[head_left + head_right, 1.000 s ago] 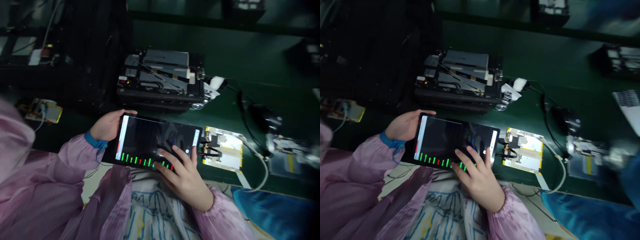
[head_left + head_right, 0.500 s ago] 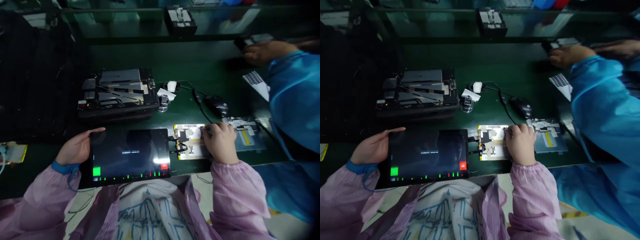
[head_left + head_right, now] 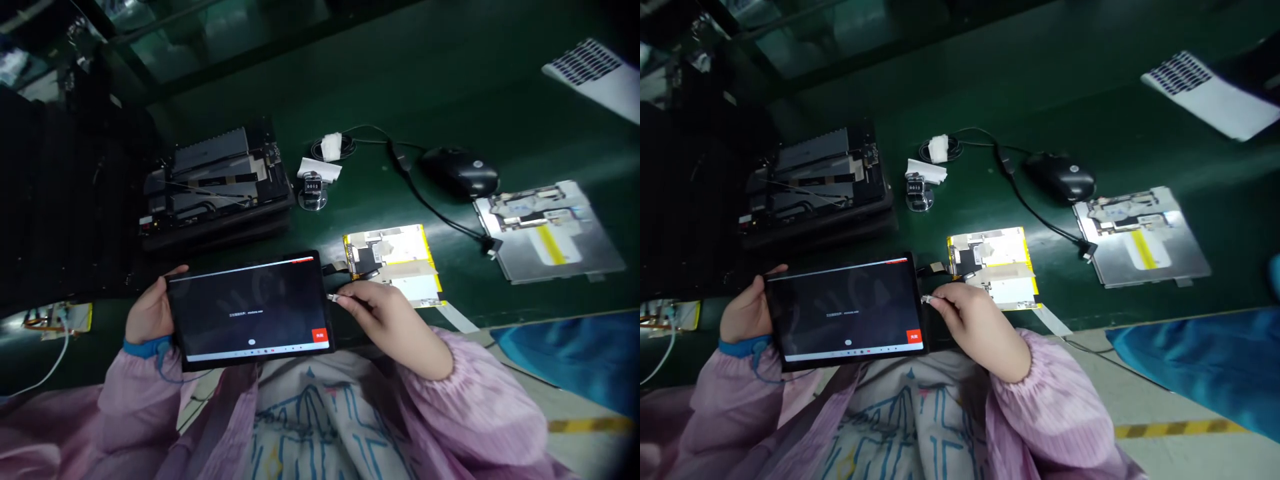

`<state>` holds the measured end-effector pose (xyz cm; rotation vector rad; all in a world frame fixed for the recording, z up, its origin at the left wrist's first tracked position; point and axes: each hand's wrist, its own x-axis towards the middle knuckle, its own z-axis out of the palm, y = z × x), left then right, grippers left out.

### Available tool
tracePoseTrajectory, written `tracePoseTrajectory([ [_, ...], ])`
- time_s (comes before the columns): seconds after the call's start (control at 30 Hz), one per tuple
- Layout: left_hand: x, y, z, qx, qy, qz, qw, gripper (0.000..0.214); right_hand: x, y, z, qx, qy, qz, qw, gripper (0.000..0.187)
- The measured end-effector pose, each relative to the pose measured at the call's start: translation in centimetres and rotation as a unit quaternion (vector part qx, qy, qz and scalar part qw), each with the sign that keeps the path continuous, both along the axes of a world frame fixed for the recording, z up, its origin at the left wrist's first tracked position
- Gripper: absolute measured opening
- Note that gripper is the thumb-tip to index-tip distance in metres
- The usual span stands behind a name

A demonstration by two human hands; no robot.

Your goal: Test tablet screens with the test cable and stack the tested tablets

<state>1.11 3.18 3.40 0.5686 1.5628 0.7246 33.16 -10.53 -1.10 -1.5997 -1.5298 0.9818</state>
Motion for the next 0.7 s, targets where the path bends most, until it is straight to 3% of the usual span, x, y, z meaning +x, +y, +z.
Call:
tracePoseTrajectory([
  [0.23, 0.4, -0.4, 0.0, 0.024, 0.012, -0.007, 1.000, 0.027, 1.0, 0.7, -0.1, -0.050, 0.037, 0.051, 0.997, 0.025],
  [0.47, 0.9, -0.4, 0.1, 0.012, 0.020, 0.037, 0.999, 0.030, 1.1, 1.0, -0.2, -0.055, 0.051, 0.086, 0.993, 0.023],
  [0.7, 1.3, -0.7, 0.1, 0.027, 0.027, 0.036, 0.999, 0.023, 0.7, 1.6, 0.3, -0.031, -0.024, 0.110, 0.993, 0.029],
])
